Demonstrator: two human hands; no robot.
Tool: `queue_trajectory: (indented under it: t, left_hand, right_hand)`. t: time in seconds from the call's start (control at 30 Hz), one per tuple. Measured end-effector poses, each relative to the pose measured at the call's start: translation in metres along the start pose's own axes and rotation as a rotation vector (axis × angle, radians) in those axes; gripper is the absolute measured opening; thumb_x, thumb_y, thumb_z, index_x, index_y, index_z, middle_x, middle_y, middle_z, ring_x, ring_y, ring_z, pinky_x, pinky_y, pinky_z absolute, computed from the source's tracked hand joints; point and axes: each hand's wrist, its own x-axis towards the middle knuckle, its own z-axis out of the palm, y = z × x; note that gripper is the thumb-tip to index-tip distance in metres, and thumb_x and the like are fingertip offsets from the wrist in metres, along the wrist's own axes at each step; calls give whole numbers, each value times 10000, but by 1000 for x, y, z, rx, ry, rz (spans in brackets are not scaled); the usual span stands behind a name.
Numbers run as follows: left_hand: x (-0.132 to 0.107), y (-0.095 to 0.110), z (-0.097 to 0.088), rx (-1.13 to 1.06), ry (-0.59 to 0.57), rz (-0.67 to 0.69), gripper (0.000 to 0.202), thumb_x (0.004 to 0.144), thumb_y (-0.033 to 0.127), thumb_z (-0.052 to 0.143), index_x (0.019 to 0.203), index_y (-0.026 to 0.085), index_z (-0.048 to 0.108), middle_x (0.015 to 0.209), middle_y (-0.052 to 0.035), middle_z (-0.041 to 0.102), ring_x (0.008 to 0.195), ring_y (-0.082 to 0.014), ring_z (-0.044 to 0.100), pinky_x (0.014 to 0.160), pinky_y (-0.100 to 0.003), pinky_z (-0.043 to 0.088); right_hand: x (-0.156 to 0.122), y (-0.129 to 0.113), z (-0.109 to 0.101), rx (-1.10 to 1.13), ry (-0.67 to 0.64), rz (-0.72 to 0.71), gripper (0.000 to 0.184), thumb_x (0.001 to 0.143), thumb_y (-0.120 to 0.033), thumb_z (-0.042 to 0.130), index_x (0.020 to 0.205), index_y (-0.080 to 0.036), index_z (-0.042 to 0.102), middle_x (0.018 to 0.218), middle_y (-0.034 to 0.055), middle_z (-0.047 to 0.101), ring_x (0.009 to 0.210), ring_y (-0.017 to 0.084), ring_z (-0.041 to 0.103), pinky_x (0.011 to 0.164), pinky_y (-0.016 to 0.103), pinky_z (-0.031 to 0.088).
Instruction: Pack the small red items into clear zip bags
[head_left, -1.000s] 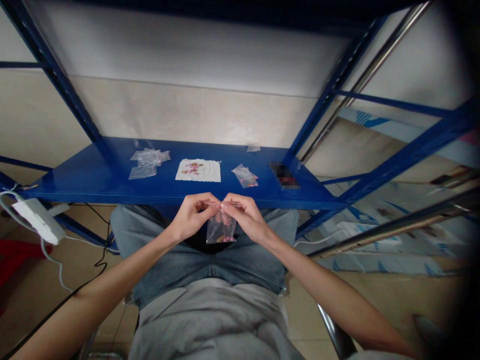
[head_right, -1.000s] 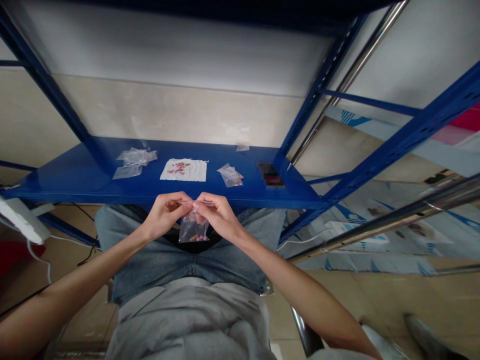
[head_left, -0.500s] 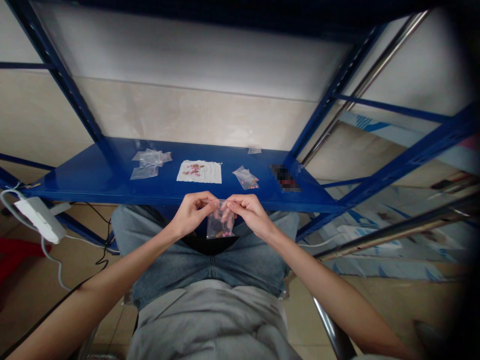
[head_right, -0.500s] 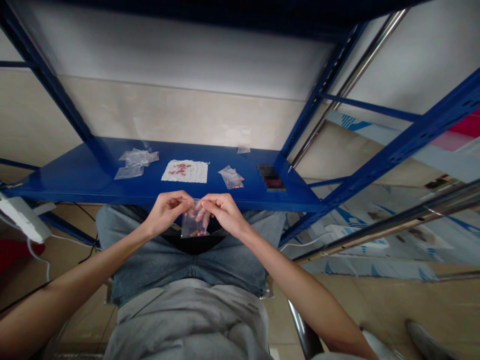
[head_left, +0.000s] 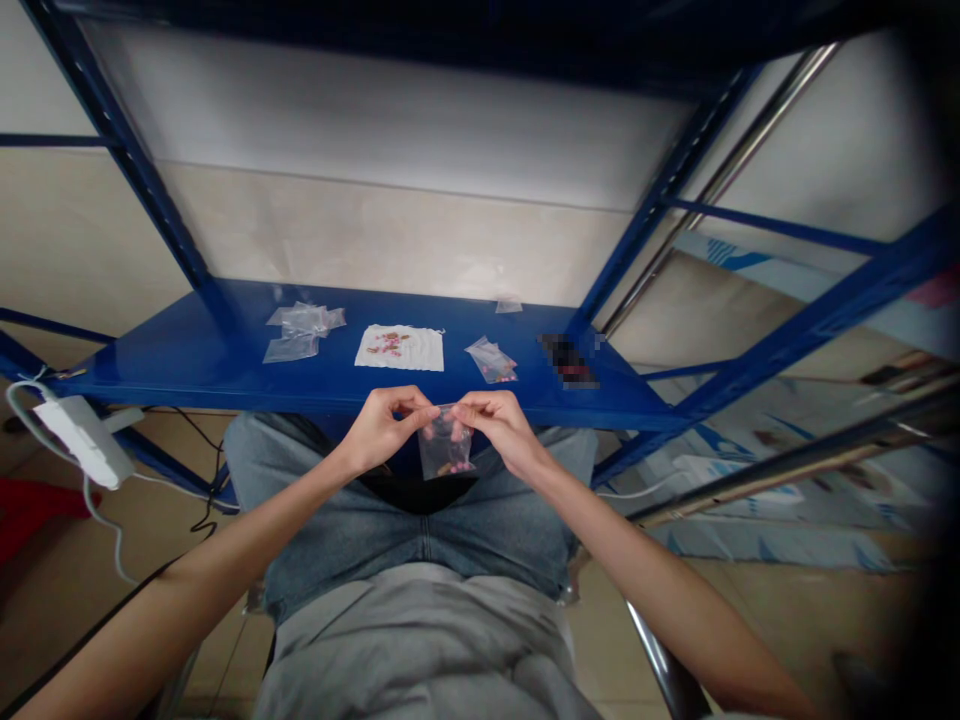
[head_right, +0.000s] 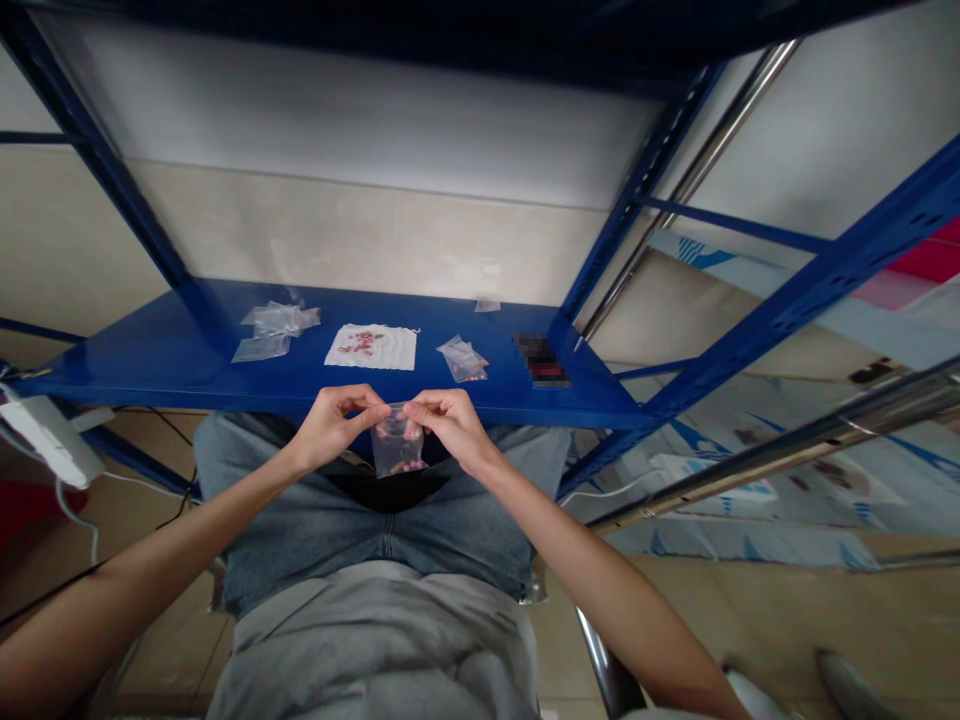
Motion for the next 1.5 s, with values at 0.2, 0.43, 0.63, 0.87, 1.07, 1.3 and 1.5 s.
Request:
queue_trajectory:
  t: [0.2, 0.43, 0.63, 0.87, 1.07, 1.3, 1.5]
  left_hand:
    - [4, 4, 1, 206, -61, 52, 286, 944, 365, 581, 809, 135, 682, 684, -34, 692, 608, -128, 608, 617, -235, 440]
    - [-2, 12, -3, 379, 30, 88, 264, 912, 258, 535, 668, 159, 559, 568, 32, 543, 535, -91, 463, 562, -222, 350]
    - [1, -8, 5, 316, -125, 54, 214, 937, 271, 498, 762, 169, 569, 613, 29, 592, 541, -92, 492, 563, -215, 347]
    - [-8, -11, 10, 577, -347, 158, 182, 928, 237, 514, 766, 185, 579, 654, 16, 620, 578, -99, 529, 583, -223, 324]
    - [-23, 10, 9, 705, -448, 260, 160, 933, 216, 499, 780, 200, 540, 695, 9, 638, 598, -112, 548, 571, -256, 300]
    - [-32, 2, 15, 749, -497, 264, 182, 942, 241, 506, 766, 208, 539, 712, -6, 666, 610, -132, 586, 559, -277, 311]
    - [-30, -18, 18, 826, -530, 242, 173, 924, 256, 528, 761, 206, 553, 718, -24, 691, 619, -155, 624, 545, -271, 341]
  right_hand:
    - [8, -2, -13, -161, 20, -49, 314, 865, -420, 680, 693, -165, 738, 627, 41, 709, 578, 155, 608, 596, 261, 443]
    - [30, -1, -72, -180, 487, -223, 257, 839, -374, 665, 672, -179, 666, 548, 1, 630, 512, 136, 565, 568, 253, 450]
    - [74, 13, -137, -272, 538, -95, 371, 800, -550, 636, 770, -181, 653, 478, -51, 481, 364, 103, 385, 383, 229, 315]
    - [139, 37, -131, -707, 493, 9, 275, 838, -442, 611, 848, -177, 683, 746, 64, 702, 646, 205, 639, 587, 279, 458]
    - [149, 35, -121, -1181, 395, 117, 321, 932, -384, 559, 1185, -198, 621, 1009, 134, 715, 940, 283, 673, 806, 353, 472]
    - [155, 17, -60, -1371, 251, -72, 379, 951, -250, 499, 1318, -167, 548, 1258, 181, 581, 1158, 322, 559, 922, 414, 449]
    - [175, 6, 65, -1180, -94, -279, 247, 971, -260, 516, 1155, -167, 653, 1205, 152, 654, 1181, 275, 566, 1006, 376, 406]
